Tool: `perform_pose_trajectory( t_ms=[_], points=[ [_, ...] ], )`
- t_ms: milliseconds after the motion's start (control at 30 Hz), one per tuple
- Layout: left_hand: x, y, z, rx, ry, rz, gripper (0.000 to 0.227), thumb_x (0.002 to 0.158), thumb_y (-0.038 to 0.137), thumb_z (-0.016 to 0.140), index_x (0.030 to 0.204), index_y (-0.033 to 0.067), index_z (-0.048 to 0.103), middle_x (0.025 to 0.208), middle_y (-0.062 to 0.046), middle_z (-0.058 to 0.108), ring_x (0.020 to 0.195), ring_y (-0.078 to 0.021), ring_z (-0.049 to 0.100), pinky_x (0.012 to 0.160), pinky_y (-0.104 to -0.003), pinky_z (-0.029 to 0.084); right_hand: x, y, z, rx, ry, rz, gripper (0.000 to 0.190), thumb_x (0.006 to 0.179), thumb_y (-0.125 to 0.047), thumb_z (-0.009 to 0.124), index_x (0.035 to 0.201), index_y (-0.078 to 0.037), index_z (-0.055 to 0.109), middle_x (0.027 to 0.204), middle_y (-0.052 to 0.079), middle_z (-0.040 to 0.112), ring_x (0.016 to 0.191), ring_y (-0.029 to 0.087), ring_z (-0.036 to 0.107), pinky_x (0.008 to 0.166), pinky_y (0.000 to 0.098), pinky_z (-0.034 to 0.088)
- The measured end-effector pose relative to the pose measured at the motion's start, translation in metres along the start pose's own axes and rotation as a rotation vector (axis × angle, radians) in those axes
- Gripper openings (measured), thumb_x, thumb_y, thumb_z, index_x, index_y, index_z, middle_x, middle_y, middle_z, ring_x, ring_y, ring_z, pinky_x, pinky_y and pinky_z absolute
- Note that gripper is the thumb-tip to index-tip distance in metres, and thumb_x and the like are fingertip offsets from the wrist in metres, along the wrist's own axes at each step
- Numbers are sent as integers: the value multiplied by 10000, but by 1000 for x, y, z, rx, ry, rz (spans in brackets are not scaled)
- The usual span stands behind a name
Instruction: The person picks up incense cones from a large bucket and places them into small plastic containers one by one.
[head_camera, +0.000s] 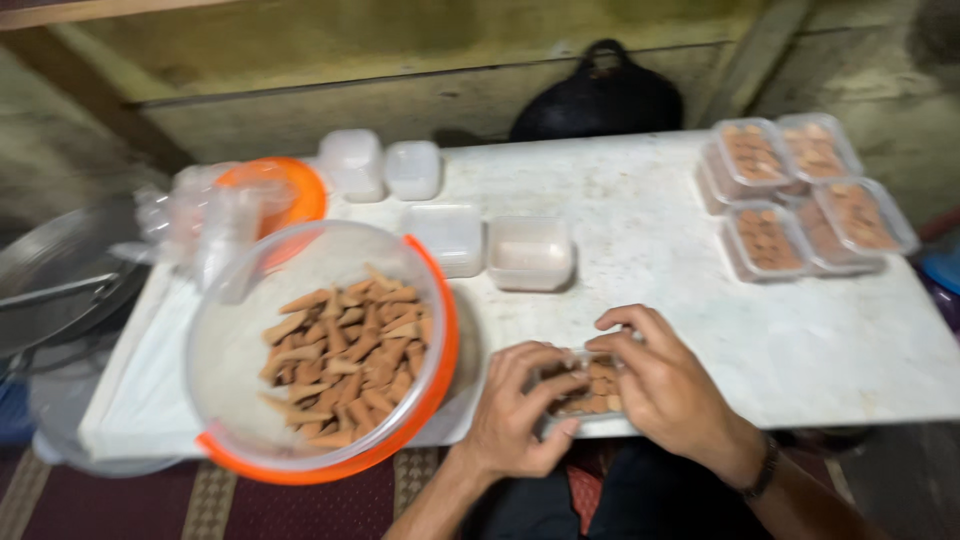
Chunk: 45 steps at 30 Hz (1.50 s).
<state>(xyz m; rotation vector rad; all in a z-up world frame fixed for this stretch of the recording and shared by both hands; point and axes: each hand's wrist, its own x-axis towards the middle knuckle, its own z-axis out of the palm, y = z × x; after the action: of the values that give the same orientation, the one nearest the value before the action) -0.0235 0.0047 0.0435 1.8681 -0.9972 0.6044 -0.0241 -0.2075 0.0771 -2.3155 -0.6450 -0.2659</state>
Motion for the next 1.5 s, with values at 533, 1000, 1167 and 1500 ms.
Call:
perform_pose_trajectory(
  t_ms=[533,1000,1167,1500],
  points=[
    [38,82,-191,65,-124,-111,262,1043,235,477,1133,22,600,1129,-140,617,975,-315,685,883,-405,555,121,-119,36,311,84,-374,231,883,107,443,955,37,651,997,155,655,959,276,660,882,345,531],
    [69,-26,-246,447,-569,-511,184,948,119,537,1066,36,651,983,-165,672,869,-448,692,723,-562,559,160,-119,77,391,111,-225,348,892,183,323,1061,67,605,948,205,637,723,266,717,379,296,564],
    [75,-55,-239,523,-695,-540,197,910,66,577,1073,86,685,967,-111,689,855,-388,719,717,-514,581,158,-119,78,335,88,-215,378,882,196,325,1063,38,618,969,176,649,743,242,729,365,284,565],
    [78,-94,-226,561,-914,-624,349,801,35,583,1095,191,690,1098,-67,642,1029,-317,624,733,-466,512,156,-125,72,241,42,-234,446,809,209,291,1086,45,599,1047,160,613,819,174,706,674,244,548]
  ],
)
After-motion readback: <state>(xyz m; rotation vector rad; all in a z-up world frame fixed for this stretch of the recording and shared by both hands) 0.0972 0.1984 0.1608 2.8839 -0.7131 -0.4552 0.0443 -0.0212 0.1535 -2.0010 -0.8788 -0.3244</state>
